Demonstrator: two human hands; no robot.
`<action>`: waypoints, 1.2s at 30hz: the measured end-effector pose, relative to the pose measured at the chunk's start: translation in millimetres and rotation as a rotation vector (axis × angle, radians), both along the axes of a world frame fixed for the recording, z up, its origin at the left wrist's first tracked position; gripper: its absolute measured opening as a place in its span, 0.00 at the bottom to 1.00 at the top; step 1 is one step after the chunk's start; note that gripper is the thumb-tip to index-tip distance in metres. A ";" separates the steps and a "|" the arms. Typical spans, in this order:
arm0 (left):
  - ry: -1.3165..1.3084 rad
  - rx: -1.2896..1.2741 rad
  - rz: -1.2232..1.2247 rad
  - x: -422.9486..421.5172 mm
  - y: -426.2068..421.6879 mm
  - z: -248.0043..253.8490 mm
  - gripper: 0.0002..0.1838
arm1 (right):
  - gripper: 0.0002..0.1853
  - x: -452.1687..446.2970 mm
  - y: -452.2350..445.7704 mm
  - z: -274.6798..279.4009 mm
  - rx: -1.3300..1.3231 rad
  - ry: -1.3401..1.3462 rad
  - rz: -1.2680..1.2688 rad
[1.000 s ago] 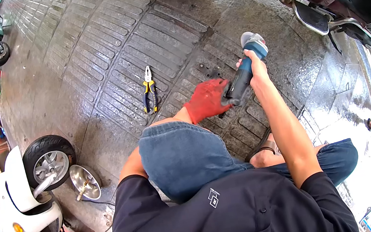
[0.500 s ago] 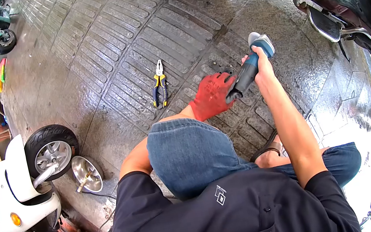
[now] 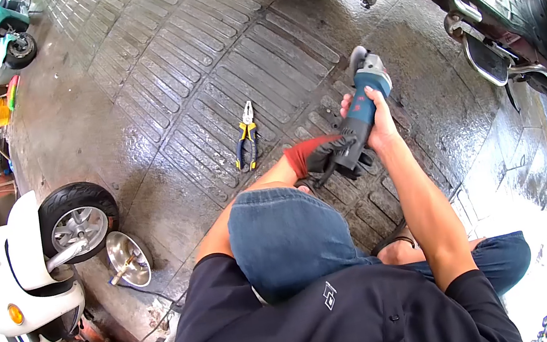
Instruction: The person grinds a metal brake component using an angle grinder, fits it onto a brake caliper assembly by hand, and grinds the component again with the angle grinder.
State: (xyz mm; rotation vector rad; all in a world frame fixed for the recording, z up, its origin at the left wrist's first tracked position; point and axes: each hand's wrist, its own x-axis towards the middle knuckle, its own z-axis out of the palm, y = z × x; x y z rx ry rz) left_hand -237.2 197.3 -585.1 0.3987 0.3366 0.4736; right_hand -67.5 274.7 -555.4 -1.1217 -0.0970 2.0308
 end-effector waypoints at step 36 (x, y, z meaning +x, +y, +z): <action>2.348 0.658 0.216 -193.1 -40.1 -47.0 0.41 | 0.19 14.8 -42.7 -92.4 0.484 -1.610 0.946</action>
